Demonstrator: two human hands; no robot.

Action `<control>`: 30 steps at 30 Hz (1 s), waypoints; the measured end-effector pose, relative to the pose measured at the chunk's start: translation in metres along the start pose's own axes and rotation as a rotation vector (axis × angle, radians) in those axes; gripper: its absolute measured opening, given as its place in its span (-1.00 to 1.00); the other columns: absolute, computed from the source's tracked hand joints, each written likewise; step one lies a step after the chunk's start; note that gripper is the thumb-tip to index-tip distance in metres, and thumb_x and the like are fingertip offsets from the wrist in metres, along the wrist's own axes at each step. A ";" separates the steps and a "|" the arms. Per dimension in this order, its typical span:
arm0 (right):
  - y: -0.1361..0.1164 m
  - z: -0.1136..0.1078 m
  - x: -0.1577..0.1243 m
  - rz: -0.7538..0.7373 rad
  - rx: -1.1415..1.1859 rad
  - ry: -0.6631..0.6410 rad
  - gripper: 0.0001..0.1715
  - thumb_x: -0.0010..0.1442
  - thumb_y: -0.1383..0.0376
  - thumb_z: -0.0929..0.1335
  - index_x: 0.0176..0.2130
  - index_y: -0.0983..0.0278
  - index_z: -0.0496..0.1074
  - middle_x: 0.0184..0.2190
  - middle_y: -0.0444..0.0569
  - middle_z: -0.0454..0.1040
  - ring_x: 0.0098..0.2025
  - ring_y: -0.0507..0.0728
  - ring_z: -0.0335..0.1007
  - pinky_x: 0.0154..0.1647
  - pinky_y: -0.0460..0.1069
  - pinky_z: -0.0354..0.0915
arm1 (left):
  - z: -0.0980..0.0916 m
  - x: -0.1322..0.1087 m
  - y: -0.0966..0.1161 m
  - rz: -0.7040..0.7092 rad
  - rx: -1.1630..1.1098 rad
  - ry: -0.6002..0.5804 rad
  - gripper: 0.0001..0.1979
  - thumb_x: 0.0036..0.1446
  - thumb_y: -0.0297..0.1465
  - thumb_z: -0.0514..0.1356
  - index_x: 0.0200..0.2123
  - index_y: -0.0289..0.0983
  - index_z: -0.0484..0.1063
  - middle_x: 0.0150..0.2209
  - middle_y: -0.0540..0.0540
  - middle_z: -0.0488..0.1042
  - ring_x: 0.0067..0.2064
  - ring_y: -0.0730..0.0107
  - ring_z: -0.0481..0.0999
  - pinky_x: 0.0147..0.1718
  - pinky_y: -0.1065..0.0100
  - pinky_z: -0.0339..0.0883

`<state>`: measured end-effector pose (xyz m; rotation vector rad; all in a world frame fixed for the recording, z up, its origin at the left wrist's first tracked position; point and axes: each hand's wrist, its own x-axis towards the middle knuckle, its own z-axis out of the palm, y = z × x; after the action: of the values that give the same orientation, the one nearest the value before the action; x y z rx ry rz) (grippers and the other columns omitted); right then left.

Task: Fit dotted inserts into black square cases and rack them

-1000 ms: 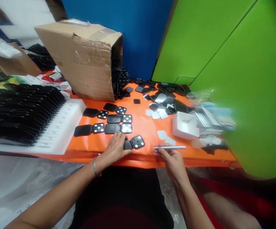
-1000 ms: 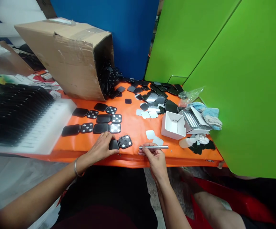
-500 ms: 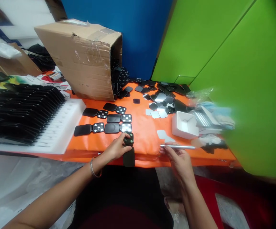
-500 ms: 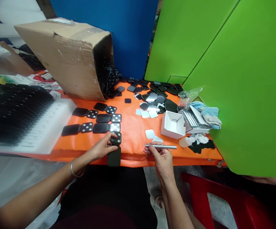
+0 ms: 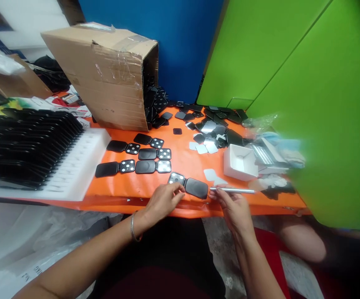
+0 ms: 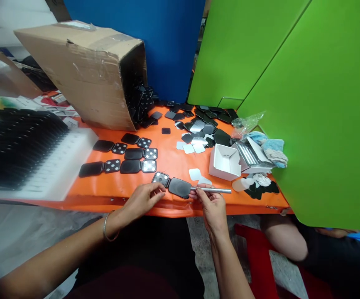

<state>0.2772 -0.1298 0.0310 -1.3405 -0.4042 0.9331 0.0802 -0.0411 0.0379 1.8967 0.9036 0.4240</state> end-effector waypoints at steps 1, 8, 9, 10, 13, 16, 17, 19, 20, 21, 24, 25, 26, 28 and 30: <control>0.002 0.000 0.001 0.007 -0.002 -0.010 -0.65 -0.14 0.20 0.54 -0.37 0.32 0.46 -0.48 -0.05 0.55 -0.43 0.10 0.53 -0.33 -0.02 0.48 | -0.006 0.004 -0.004 0.077 0.124 0.067 -0.91 0.18 -0.40 0.11 -0.27 -0.24 0.40 -0.37 -0.03 0.45 -0.32 0.36 0.46 -0.30 0.34 0.34; 0.001 -0.001 0.005 -0.046 0.018 0.017 -0.63 -0.15 0.20 0.54 -0.36 0.33 0.45 -0.47 -0.05 0.55 -0.47 0.11 0.51 -0.36 0.03 0.49 | -0.022 0.028 -0.024 0.389 0.506 0.019 -0.69 0.14 -0.46 0.17 -0.02 -0.21 0.32 0.02 -0.16 0.33 0.07 0.19 0.28 0.04 0.18 0.23; -0.003 -0.002 0.006 -0.076 0.030 0.042 -0.64 -0.15 0.21 0.54 -0.36 0.33 0.45 -0.47 -0.06 0.54 -0.47 0.11 0.51 -0.36 0.03 0.49 | -0.022 0.028 -0.024 0.373 0.542 0.013 -0.73 0.15 -0.43 0.17 -0.05 -0.22 0.33 -0.01 -0.16 0.34 0.04 0.19 0.30 0.02 0.17 0.24; -0.007 -0.004 0.008 -0.112 0.046 0.071 -0.66 -0.15 0.22 0.54 -0.37 0.32 0.45 -0.48 -0.07 0.54 -0.47 0.10 0.50 -0.36 0.03 0.49 | -0.021 0.028 -0.023 0.357 0.574 0.012 -0.77 0.16 -0.41 0.16 -0.08 -0.23 0.34 -0.04 -0.15 0.35 -0.01 0.19 0.32 -0.01 0.17 0.25; -0.019 -0.013 0.014 -0.210 0.087 0.149 -0.71 -0.14 0.26 0.53 -0.40 0.32 0.46 -0.51 -0.11 0.51 -0.47 0.06 0.50 -0.35 -0.02 0.49 | -0.017 0.023 -0.020 0.322 0.665 0.033 -0.86 0.20 -0.37 0.13 -0.17 -0.25 0.33 -0.10 -0.15 0.36 -0.09 0.19 0.33 -0.09 0.16 0.26; -0.022 -0.023 0.018 -0.232 0.081 0.182 -0.73 -0.13 0.28 0.53 -0.41 0.32 0.46 -0.50 -0.11 0.51 -0.46 0.05 0.50 -0.34 -0.03 0.49 | -0.016 0.020 -0.021 0.315 0.712 0.055 -0.87 0.20 -0.36 0.13 -0.18 -0.24 0.31 -0.10 -0.14 0.34 -0.08 0.18 0.31 -0.10 0.15 0.25; -0.021 -0.026 0.019 -0.224 0.073 0.185 -0.73 -0.13 0.28 0.53 -0.41 0.32 0.46 -0.50 -0.10 0.51 -0.47 0.06 0.50 -0.34 -0.02 0.50 | -0.016 0.021 -0.021 0.323 0.710 0.059 -0.87 0.19 -0.36 0.13 -0.18 -0.23 0.30 -0.08 -0.13 0.33 -0.07 0.18 0.30 -0.09 0.15 0.25; -0.017 -0.029 0.019 -0.202 0.061 0.188 -0.71 -0.13 0.26 0.53 -0.40 0.32 0.45 -0.49 -0.09 0.52 -0.47 0.07 0.50 -0.35 0.01 0.50 | -0.019 0.024 -0.022 0.350 0.691 0.047 -0.89 0.19 -0.37 0.13 -0.20 -0.23 0.30 -0.06 -0.13 0.31 -0.03 0.18 0.28 -0.07 0.17 0.24; -0.015 -0.030 0.018 -0.192 0.059 0.189 -0.70 -0.14 0.26 0.53 -0.39 0.32 0.45 -0.49 -0.09 0.52 -0.47 0.07 0.50 -0.35 0.01 0.50 | -0.021 0.026 -0.022 0.363 0.681 0.031 -0.89 0.19 -0.36 0.13 -0.21 -0.23 0.31 -0.06 -0.13 0.30 -0.03 0.19 0.28 -0.08 0.19 0.24; -0.013 -0.030 0.018 -0.183 0.060 0.190 -0.70 -0.14 0.25 0.53 -0.39 0.32 0.45 -0.49 -0.09 0.52 -0.47 0.07 0.50 -0.35 0.01 0.50 | -0.024 0.029 -0.021 0.372 0.676 0.012 -0.89 0.17 -0.35 0.14 -0.23 -0.23 0.31 -0.07 -0.13 0.31 -0.04 0.19 0.29 -0.09 0.19 0.24; -0.009 -0.028 0.016 -0.145 0.070 0.190 -0.67 -0.16 0.24 0.54 -0.39 0.33 0.45 -0.50 -0.09 0.52 -0.47 0.06 0.49 -0.35 -0.01 0.50 | -0.029 0.033 -0.019 0.362 0.694 -0.029 -0.80 0.09 -0.25 0.20 -0.30 -0.25 0.34 -0.18 -0.14 0.34 -0.14 0.17 0.32 -0.15 0.17 0.25; -0.008 -0.027 0.016 -0.132 0.072 0.187 -0.67 -0.16 0.24 0.54 -0.39 0.33 0.46 -0.49 -0.08 0.52 -0.47 0.06 0.49 -0.35 -0.01 0.49 | -0.029 0.032 -0.018 0.347 0.702 -0.031 -0.76 0.06 -0.21 0.21 -0.33 -0.26 0.35 -0.22 -0.14 0.34 -0.17 0.17 0.33 -0.16 0.16 0.24; -0.008 -0.026 0.015 -0.121 0.071 0.182 -0.66 -0.16 0.24 0.54 -0.38 0.33 0.46 -0.49 -0.08 0.52 -0.47 0.06 0.49 -0.34 -0.01 0.49 | -0.029 0.030 -0.018 0.327 0.707 -0.024 -0.74 0.04 -0.18 0.22 -0.35 -0.27 0.36 -0.25 -0.15 0.35 -0.19 0.16 0.33 -0.17 0.15 0.24; -0.007 -0.024 0.014 -0.108 0.058 0.167 -0.65 -0.15 0.23 0.54 -0.37 0.33 0.46 -0.47 -0.07 0.53 -0.47 0.07 0.49 -0.32 0.01 0.49 | -0.024 0.024 -0.019 0.285 0.717 0.011 -0.71 0.05 -0.14 0.21 -0.40 -0.28 0.37 -0.31 -0.16 0.36 -0.20 0.14 0.33 -0.18 0.14 0.23; -0.006 -0.022 0.014 -0.112 0.036 0.148 -0.65 -0.14 0.22 0.54 -0.36 0.33 0.46 -0.46 -0.06 0.54 -0.46 0.08 0.49 -0.32 0.03 0.49 | -0.019 0.016 -0.022 0.252 0.729 0.044 -0.70 0.11 -0.15 0.18 -0.46 -0.28 0.38 -0.37 -0.16 0.38 -0.23 0.15 0.34 -0.19 0.14 0.22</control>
<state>0.3033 -0.1330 0.0279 -1.3307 -0.3440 0.7405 0.0700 -0.0122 0.0262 2.6952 0.9241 0.3027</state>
